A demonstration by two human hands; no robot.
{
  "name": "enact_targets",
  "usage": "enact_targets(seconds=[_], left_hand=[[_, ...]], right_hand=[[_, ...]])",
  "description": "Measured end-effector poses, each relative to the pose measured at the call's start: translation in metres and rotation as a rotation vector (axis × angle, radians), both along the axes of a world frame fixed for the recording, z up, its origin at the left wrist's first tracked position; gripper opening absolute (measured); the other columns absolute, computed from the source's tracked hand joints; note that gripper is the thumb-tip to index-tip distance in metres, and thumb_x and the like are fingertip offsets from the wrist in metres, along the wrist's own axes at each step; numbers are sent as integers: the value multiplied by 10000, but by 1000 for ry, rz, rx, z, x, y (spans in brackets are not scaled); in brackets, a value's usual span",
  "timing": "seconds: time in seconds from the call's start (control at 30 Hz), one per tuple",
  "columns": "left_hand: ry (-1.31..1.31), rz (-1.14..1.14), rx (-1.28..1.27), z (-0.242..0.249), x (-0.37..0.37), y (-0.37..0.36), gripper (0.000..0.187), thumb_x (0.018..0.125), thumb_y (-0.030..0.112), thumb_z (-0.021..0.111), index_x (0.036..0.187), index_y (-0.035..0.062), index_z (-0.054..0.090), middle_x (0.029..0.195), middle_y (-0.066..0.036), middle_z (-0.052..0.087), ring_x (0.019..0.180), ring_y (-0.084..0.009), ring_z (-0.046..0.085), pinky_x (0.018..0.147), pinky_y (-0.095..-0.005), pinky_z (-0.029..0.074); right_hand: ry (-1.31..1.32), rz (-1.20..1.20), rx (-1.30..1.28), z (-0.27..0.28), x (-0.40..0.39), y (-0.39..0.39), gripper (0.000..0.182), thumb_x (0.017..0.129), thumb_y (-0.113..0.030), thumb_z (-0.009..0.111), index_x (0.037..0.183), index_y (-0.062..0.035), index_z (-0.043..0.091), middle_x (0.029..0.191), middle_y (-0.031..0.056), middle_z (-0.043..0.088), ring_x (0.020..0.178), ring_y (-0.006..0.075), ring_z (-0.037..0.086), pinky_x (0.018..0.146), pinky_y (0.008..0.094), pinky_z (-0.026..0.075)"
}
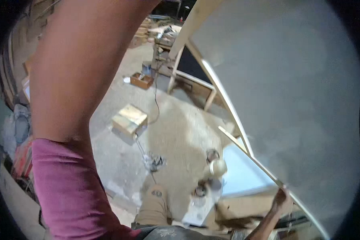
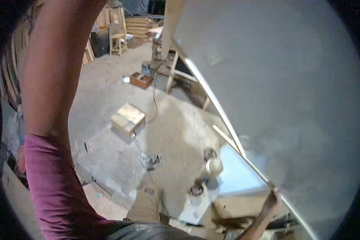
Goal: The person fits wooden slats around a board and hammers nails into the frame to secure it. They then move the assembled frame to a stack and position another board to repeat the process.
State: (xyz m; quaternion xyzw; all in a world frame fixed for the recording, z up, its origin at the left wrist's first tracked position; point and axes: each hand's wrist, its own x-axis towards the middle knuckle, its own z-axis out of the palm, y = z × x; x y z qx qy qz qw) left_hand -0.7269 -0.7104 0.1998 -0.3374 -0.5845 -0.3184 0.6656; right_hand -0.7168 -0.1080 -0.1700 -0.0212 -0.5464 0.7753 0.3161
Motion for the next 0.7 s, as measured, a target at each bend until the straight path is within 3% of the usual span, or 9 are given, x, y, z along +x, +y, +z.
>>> enact_targets(seconds=[0.03,0.1,0.3,0.33,0.4,0.43,0.53,0.6,0.7], left_hand=[[10,34,26,30,-24,-18,526,804,566,627,768,43,654,663,-72,615,623,-147,604,561,-306,485],[22,71,74,88,-69,-42,537,817,575,610,779,41,658,669,-70,614,627,-142,600,564,-304,481],[-85,123,217,209,-191,-54,575,858,600,561,811,38,670,687,-64,612,638,-129,589,574,-297,470],[-2,31,-19,205,-227,-83,586,861,633,544,762,62,628,633,-23,550,612,-116,576,525,-290,459],[-207,69,190,206,-240,-85,610,803,694,560,685,96,562,604,-26,548,549,-119,587,473,-304,515],[-238,6,136,201,-266,-96,623,778,708,576,702,90,570,608,-44,563,566,-140,610,509,-340,560],[-232,37,124,172,-369,-121,597,774,657,624,772,60,620,648,-67,599,584,-182,612,511,-330,517],[-288,134,176,158,-423,-108,579,762,610,681,765,31,661,646,-67,625,587,-177,602,544,-322,486],[-336,75,175,133,-503,-81,662,793,671,612,716,14,633,619,-6,558,614,-112,556,533,-297,453]], right_hand=[[145,66,-77,75,-24,-58,344,752,-69,680,1074,8,585,1012,103,616,1024,241,558,998,397,393],[308,262,-74,97,-105,14,499,786,-105,666,1250,-10,510,1229,137,561,1133,251,518,1015,438,368],[652,522,-230,233,-222,49,520,802,-108,632,1272,50,474,1245,174,539,1195,303,477,1097,504,273],[646,418,-285,262,-225,19,546,793,-106,627,1283,62,455,1255,193,528,1210,311,465,1107,499,262],[682,138,-538,291,-225,-3,601,763,-111,612,1291,102,420,1292,232,485,1242,333,438,1133,490,230],[749,270,-485,303,-236,-18,572,772,-169,677,1274,14,472,1325,187,472,1199,306,462,1083,485,302],[653,-55,-577,347,-284,-77,619,808,-288,657,1321,-22,434,1368,181,421,1237,308,428,1090,485,299],[475,-590,-81,363,-340,-94,698,835,-431,622,1376,-56,388,1433,178,347,1306,303,356,1100,460,301],[362,-782,-252,380,-433,-117,746,867,-514,561,1418,-64,337,1467,178,309,1335,297,327,1088,454,333]])
